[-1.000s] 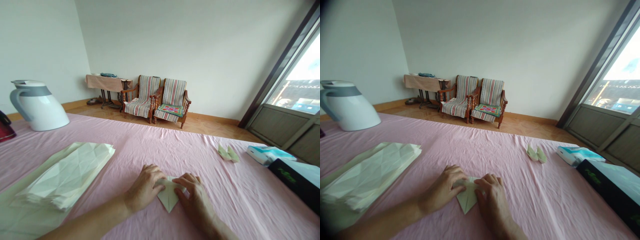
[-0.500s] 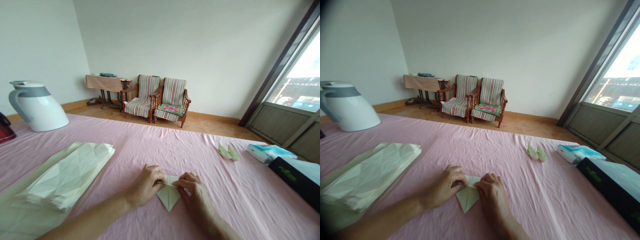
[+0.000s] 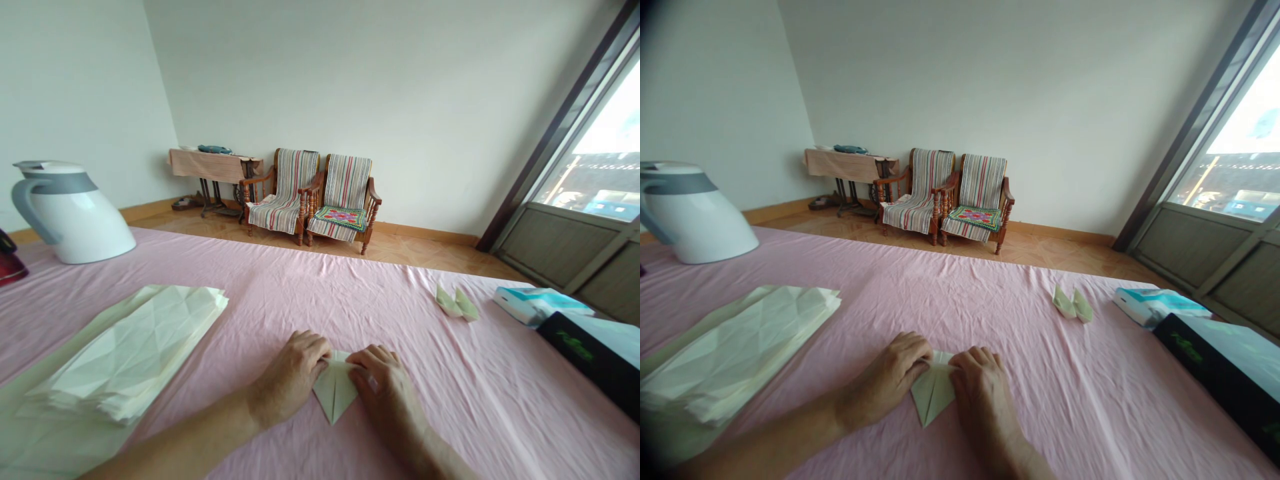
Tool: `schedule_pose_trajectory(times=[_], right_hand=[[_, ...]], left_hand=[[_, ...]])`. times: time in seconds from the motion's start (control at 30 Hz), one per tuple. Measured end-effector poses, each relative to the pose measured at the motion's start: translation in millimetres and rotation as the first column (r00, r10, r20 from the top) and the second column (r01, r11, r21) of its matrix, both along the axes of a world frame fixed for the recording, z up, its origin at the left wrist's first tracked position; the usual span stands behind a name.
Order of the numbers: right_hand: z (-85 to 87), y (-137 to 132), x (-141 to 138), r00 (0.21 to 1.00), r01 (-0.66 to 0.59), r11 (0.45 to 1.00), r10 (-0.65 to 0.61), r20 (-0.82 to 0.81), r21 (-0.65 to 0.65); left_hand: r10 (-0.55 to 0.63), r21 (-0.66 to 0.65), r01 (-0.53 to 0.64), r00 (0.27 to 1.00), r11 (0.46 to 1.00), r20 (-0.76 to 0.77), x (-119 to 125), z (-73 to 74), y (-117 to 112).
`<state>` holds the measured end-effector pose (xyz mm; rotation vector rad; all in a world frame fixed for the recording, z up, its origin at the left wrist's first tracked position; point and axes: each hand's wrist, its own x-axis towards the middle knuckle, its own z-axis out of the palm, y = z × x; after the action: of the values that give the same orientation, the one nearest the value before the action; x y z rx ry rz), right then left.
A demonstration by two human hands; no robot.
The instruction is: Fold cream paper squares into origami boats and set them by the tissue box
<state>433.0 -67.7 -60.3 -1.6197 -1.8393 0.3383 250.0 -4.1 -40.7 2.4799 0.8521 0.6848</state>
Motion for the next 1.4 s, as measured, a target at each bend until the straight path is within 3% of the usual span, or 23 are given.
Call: schedule_pose_trajectory(times=[0.3, 0.87, 1.07, 1.4], right_hand=[[0.7, 4, 0, 0.992, 0.023, 0.998, -0.031, -0.123, -0.061], [6.2, 12, -3, 0.985, 0.069, 0.980, -0.097, -0.145, -0.188], [4.6, 11, -7, 0.986, 0.104, 0.981, -0.124, -0.116, -0.165], [4.9, 3, -11, 0.995, 0.080, 0.996, -0.083, -0.051, -0.046]], left_hand=[[0.009, -0.104, -0.006, 1.000, 0.995, 0.028, -1, -2.5, 10], [-0.008, -0.103, 0.015, 0.998, 0.995, 0.063, 0, -4.9, 9], [-0.008, -0.117, 0.010, 1.000, 0.993, 0.021, 0, -9.2, 14], [-0.015, -0.057, 0.015, 1.000, 0.998, 0.003, -1, -3.7, 10]])
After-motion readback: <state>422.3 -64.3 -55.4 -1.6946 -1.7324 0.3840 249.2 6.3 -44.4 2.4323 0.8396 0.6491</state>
